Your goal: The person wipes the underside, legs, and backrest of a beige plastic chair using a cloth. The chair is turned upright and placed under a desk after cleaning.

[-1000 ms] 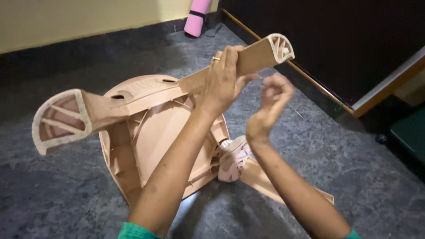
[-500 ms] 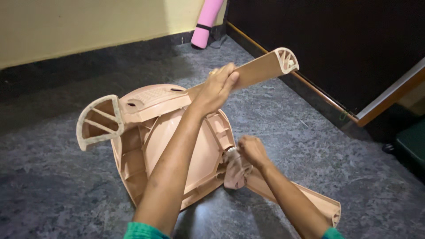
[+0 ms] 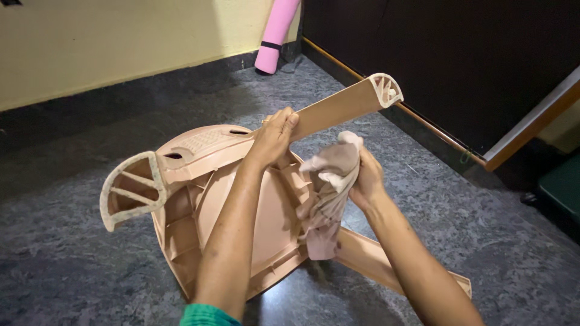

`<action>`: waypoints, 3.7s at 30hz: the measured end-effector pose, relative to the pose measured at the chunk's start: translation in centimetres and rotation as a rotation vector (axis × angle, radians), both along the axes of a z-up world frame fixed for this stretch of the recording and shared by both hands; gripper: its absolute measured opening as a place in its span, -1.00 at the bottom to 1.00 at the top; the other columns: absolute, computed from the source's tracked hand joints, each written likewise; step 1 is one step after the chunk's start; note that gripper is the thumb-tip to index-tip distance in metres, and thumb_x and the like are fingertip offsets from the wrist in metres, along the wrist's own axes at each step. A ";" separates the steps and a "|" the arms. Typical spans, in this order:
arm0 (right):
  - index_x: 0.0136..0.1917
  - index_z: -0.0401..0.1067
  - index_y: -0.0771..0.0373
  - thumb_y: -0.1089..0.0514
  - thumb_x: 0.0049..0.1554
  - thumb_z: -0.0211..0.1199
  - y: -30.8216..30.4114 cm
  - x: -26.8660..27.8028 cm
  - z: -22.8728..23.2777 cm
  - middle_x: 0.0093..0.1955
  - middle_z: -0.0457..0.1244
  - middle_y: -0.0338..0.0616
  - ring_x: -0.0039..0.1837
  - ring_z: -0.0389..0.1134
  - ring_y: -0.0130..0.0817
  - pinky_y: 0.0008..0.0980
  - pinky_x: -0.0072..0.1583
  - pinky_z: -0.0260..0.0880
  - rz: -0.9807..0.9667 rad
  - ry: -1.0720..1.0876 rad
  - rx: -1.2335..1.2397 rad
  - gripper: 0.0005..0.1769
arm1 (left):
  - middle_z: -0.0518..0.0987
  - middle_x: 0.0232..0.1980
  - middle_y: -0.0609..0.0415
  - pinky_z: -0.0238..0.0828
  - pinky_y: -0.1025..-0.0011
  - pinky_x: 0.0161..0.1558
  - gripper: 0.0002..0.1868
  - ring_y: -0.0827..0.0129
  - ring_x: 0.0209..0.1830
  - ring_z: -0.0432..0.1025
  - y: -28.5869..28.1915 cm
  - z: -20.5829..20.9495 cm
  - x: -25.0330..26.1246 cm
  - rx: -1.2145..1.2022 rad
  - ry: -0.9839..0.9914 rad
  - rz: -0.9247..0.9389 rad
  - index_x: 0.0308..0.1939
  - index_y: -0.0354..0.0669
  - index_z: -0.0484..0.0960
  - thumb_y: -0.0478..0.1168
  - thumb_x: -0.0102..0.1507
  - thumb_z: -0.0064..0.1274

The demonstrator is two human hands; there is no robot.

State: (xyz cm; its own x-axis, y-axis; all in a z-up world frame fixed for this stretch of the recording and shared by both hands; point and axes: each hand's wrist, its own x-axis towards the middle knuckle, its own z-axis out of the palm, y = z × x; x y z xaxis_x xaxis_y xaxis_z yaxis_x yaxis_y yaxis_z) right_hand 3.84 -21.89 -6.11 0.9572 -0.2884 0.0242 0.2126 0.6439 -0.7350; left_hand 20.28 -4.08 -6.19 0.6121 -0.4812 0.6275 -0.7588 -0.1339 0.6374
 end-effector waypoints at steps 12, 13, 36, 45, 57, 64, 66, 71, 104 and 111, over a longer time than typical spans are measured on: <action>0.31 0.38 0.15 0.16 0.26 0.20 7.7 -2.1 5.8 0.15 0.22 0.14 0.17 0.24 -0.02 -0.16 0.21 0.21 -1.389 -0.466 -1.869 -0.65 | 0.51 -0.14 -0.16 0.24 0.10 0.19 -0.48 -0.07 -0.02 0.41 -0.2 -1.7 2.6 0.058 0.033 -0.044 -0.13 -0.19 0.43 0.17 0.50 -0.41; 0.37 0.37 0.16 0.17 0.29 0.21 7.3 -1.4 6.8 0.22 0.25 0.13 0.24 0.28 -0.04 -0.16 0.28 0.25 -1.187 -0.476 -1.827 -0.62 | 0.51 -0.03 -0.20 0.17 0.08 0.22 -0.47 -0.11 0.07 0.37 -0.3 -2.3 3.0 0.038 0.031 -0.040 -0.03 -0.20 0.45 0.17 0.51 -0.43; 0.38 0.33 0.31 0.18 0.11 0.05 5.4 11.7 -3.1 0.34 0.25 -0.02 0.37 0.31 -0.21 -0.29 0.36 0.33 -0.767 -0.784 -2.891 -0.44 | 0.65 -0.06 -0.20 0.36 0.21 0.09 -0.27 0.18 -0.05 0.46 2.1 -1.2 3.8 -0.041 0.573 -0.272 -0.08 -0.27 0.64 0.25 0.41 -0.51; 0.19 0.45 0.14 0.16 0.14 0.15 -5.4 9.0 -0.9 0.10 0.36 -0.15 0.07 0.42 -0.21 -0.23 0.02 0.48 -0.094 -0.606 -2.961 -0.67 | 0.61 0.06 -0.11 0.24 0.26 0.21 -0.25 0.18 0.09 0.45 1.4 -2.2 5.0 -0.023 0.495 -0.201 0.01 -0.28 0.64 0.30 0.35 -0.41; 0.20 0.45 0.20 0.14 0.19 0.09 0.6 2.2 9.9 0.19 0.33 -0.13 0.20 0.38 -0.23 -0.24 0.16 0.40 -0.626 -0.679 -2.912 -0.68 | 0.59 -0.13 0.11 0.38 0.44 0.03 -0.04 0.43 -0.09 0.46 2.2 -0.6 4.6 -0.067 0.747 -0.419 -0.15 -0.05 0.61 0.66 0.12 -0.55; 0.20 0.45 0.23 0.13 0.22 0.05 1.7 13.0 -6.1 0.24 0.32 -0.12 0.27 0.36 -0.24 -0.24 0.25 0.36 -0.394 -0.681 -2.849 -0.67 | 0.55 0.06 -0.08 0.28 0.24 0.19 -0.01 0.24 0.11 0.40 2.0 -1.9 5.9 -0.070 0.801 -0.479 0.04 -0.21 0.59 0.63 0.27 -0.46; 0.20 0.45 0.24 0.12 0.23 0.04 1.5 15.6 -11.4 0.25 0.32 -0.12 0.29 0.35 -0.24 -0.25 0.27 0.34 -0.344 -0.694 -2.819 -0.67 | 0.53 0.24 -0.02 0.11 0.29 0.35 -0.01 0.30 0.31 0.34 2.0 -1.9 5.7 -0.010 0.624 -0.217 0.17 -0.22 0.57 0.61 0.31 -0.45; 0.17 0.46 0.17 0.15 0.32 0.01 0.1 17.3 -16.3 0.26 0.32 -0.18 0.34 0.33 -0.29 -0.22 0.36 0.31 0.276 -0.306 -2.857 -0.76 | 0.68 0.07 -0.17 0.33 0.19 0.22 -0.15 0.06 0.15 0.52 2.4 -0.8 3.8 0.202 0.420 -0.148 0.07 -0.29 0.63 0.43 0.30 -0.35; 0.32 0.33 0.43 0.21 0.13 0.09 2.3 11.2 -2.0 0.27 0.28 0.08 0.33 0.32 -0.13 -0.21 0.34 0.31 -0.443 -0.964 -2.616 -0.50 | 0.55 0.28 -0.26 0.12 0.19 0.37 0.09 -0.02 0.35 0.35 1.6 -1.4 4.3 0.198 0.546 -0.065 0.22 -0.28 0.58 0.56 0.26 -0.67; 0.31 0.36 0.34 0.20 0.10 0.16 1.4 7.9 4.9 0.27 0.29 0.04 0.33 0.32 -0.12 -0.16 0.34 0.34 -0.447 -1.077 -2.809 -0.50 | 0.67 0.16 -0.29 0.30 0.17 0.28 0.08 -0.07 0.20 0.47 1.5 -1.6 4.4 0.214 0.576 -0.123 0.09 -0.33 0.66 0.53 0.27 -0.67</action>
State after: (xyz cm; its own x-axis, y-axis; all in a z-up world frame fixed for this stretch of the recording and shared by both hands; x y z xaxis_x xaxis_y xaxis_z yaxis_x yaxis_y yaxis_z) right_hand 11.76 -20.47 -1.17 0.4898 0.8300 0.2667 0.4071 -0.4883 0.7719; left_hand 24.71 -2.55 -7.76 0.7555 -0.6481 0.0959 -0.3197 -0.2369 0.9174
